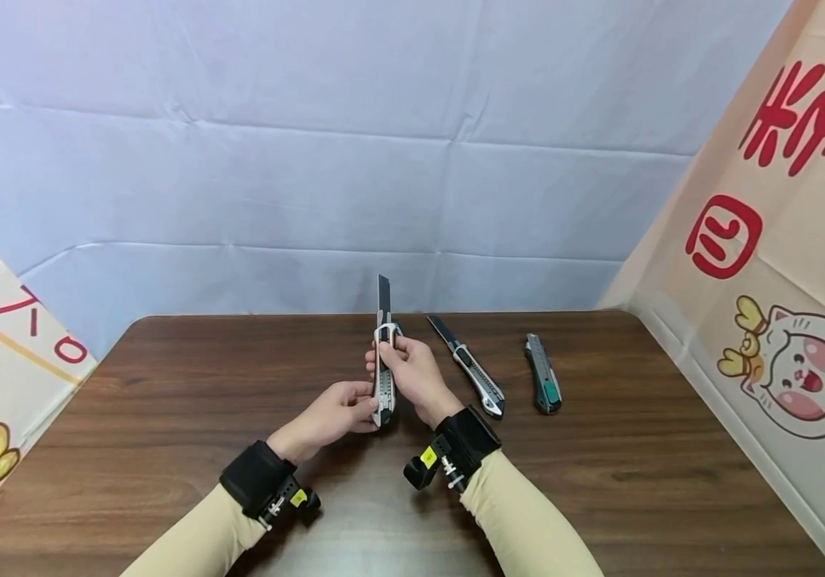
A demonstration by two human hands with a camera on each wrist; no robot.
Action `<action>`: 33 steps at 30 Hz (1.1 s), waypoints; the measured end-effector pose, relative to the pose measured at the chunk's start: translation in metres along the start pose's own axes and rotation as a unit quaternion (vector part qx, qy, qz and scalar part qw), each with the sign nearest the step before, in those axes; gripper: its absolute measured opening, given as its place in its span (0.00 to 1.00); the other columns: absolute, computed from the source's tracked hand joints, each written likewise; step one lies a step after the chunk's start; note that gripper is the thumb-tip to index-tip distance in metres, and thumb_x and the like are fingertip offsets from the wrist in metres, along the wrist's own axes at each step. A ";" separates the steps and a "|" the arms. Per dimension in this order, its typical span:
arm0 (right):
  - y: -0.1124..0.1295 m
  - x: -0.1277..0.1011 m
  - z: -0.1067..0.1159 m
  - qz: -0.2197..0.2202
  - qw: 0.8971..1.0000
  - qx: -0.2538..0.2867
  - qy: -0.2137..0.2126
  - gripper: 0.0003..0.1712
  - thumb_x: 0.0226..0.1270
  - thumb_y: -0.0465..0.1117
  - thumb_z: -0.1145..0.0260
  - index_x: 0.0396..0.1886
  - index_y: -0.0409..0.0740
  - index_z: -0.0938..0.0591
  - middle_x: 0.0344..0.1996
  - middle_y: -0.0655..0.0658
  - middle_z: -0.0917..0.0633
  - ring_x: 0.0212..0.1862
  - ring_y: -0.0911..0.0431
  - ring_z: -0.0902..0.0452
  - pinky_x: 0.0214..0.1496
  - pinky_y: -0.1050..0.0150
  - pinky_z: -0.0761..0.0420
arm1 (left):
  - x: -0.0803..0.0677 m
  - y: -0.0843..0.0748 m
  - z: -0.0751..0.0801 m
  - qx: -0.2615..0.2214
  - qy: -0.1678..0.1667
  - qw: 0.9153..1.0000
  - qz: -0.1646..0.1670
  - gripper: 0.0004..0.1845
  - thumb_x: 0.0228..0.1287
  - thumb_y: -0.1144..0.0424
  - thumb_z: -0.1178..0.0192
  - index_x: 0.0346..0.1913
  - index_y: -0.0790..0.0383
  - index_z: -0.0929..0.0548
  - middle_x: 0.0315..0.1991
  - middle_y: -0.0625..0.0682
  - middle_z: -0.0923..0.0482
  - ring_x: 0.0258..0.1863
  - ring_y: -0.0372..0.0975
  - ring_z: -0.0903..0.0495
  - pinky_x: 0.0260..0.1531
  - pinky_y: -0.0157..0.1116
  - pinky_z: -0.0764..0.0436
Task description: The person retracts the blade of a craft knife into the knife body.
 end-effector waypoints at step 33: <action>0.000 -0.002 -0.001 0.011 1.000 -0.015 -0.002 0.17 0.76 0.34 0.48 0.60 0.32 0.26 0.53 0.29 0.18 0.45 0.57 0.15 0.55 0.62 0.17 | 0.001 0.001 -0.002 0.012 -0.023 1.000 0.001 0.17 0.75 0.70 0.54 0.60 0.77 0.27 0.50 0.66 0.18 0.45 0.43 0.17 0.45 0.40 0.14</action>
Point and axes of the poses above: each hand's wrist, its own x-axis towards the middle knuckle, its own z-axis out of the back of the hand, y = z × x, the point moved 6 cm from there along x, towards the middle knuckle
